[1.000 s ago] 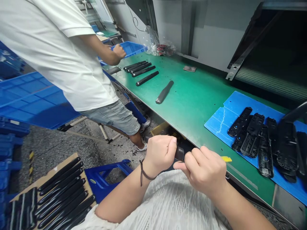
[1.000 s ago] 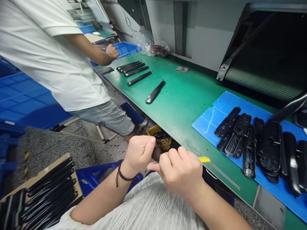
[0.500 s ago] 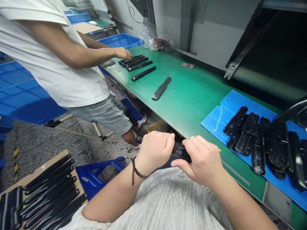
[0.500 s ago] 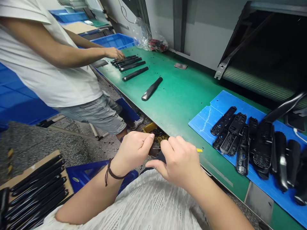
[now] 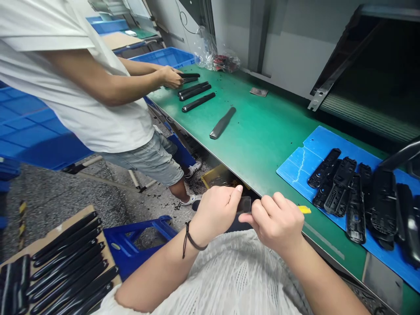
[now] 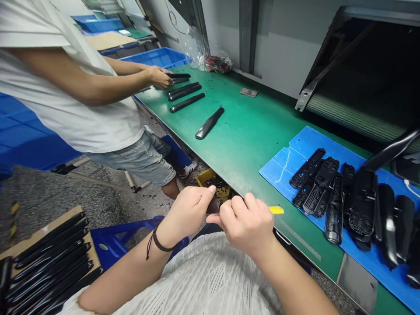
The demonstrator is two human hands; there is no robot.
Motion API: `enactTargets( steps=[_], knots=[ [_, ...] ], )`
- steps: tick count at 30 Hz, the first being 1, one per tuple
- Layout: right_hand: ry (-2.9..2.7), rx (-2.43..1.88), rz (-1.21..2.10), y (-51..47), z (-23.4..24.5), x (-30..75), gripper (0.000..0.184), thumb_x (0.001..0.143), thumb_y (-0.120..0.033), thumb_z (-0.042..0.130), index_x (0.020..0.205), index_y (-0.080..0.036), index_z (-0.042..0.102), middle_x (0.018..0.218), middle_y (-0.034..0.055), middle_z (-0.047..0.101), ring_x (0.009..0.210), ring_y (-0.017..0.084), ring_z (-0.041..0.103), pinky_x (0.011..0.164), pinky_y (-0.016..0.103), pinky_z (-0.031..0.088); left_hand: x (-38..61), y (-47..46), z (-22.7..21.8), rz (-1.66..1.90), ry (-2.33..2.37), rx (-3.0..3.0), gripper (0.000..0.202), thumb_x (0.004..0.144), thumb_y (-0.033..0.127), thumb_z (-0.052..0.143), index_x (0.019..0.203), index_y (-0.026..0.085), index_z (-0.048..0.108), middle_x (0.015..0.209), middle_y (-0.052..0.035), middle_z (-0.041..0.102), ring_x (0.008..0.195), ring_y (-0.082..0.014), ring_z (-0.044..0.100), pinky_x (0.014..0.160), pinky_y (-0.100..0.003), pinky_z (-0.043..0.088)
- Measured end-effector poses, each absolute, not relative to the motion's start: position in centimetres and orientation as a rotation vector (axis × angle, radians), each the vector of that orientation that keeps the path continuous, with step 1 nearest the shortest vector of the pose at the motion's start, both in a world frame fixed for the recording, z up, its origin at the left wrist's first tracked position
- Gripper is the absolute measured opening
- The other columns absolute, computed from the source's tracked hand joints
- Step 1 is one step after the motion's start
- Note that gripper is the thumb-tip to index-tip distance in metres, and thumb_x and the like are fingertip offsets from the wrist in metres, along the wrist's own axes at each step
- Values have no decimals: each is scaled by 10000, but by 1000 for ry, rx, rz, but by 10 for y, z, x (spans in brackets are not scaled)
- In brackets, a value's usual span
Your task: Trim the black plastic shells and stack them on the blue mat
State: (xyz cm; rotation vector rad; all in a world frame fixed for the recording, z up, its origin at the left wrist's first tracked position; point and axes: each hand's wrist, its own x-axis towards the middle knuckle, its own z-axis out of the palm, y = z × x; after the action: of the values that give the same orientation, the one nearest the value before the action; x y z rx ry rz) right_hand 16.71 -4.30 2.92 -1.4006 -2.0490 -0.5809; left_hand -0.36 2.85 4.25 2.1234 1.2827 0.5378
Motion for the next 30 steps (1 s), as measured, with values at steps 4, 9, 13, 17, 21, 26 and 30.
enactTargets(
  steps=[4,9,13,17,21,26,30],
  knots=[
    [-1967,-1348,-518,-43,29,167,540,1065,-525,497,628,-209,480,575,-4,402,631,164,279,603,356,159,-10,26,46,408,855,1946,585,1094,540,244,648,202,415,572,-2,538,545,-137,453,571,-293,308],
    [-1929,-1267,-211,-46,39,177,471,1101,-408,448,682,-207,527,593,-16,419,613,147,293,592,331,200,-17,20,41,324,653,1693,591,1043,696,273,771,212,476,496,41,506,409,-133,499,462,-269,329],
    [-1987,-1259,13,-49,50,191,351,1088,-392,476,837,-185,609,671,-8,493,633,138,363,614,311,264,-17,16,39,390,756,1663,580,1024,714,325,728,224,422,471,65,424,356,-116,435,400,-265,250],
    [-2106,-1343,-30,-46,62,196,543,1054,-637,425,818,-183,609,697,5,504,656,152,397,607,322,258,-14,15,47,386,731,1737,561,1052,632,347,708,205,465,508,40,442,449,-118,424,456,-264,254],
    [-2213,-1386,-157,-40,73,196,574,1072,-624,378,734,-200,565,682,3,492,653,152,369,598,330,218,-13,15,53,405,731,1769,542,1064,577,364,695,199,489,545,24,455,506,-127,424,480,-265,258],
    [-2237,-1387,-343,-39,70,197,555,1078,-582,412,683,-210,528,662,6,462,662,167,324,599,345,194,-11,14,52,395,772,1716,558,1058,595,369,696,196,514,524,33,453,445,-113,419,424,-252,251],
    [-2125,-1464,-543,-42,57,191,552,1085,-566,396,690,-210,546,646,18,457,672,185,313,605,364,180,-5,11,49,349,853,1604,587,1040,676,322,720,208,474,514,49,456,360,-110,460,351,-244,266]
  ],
)
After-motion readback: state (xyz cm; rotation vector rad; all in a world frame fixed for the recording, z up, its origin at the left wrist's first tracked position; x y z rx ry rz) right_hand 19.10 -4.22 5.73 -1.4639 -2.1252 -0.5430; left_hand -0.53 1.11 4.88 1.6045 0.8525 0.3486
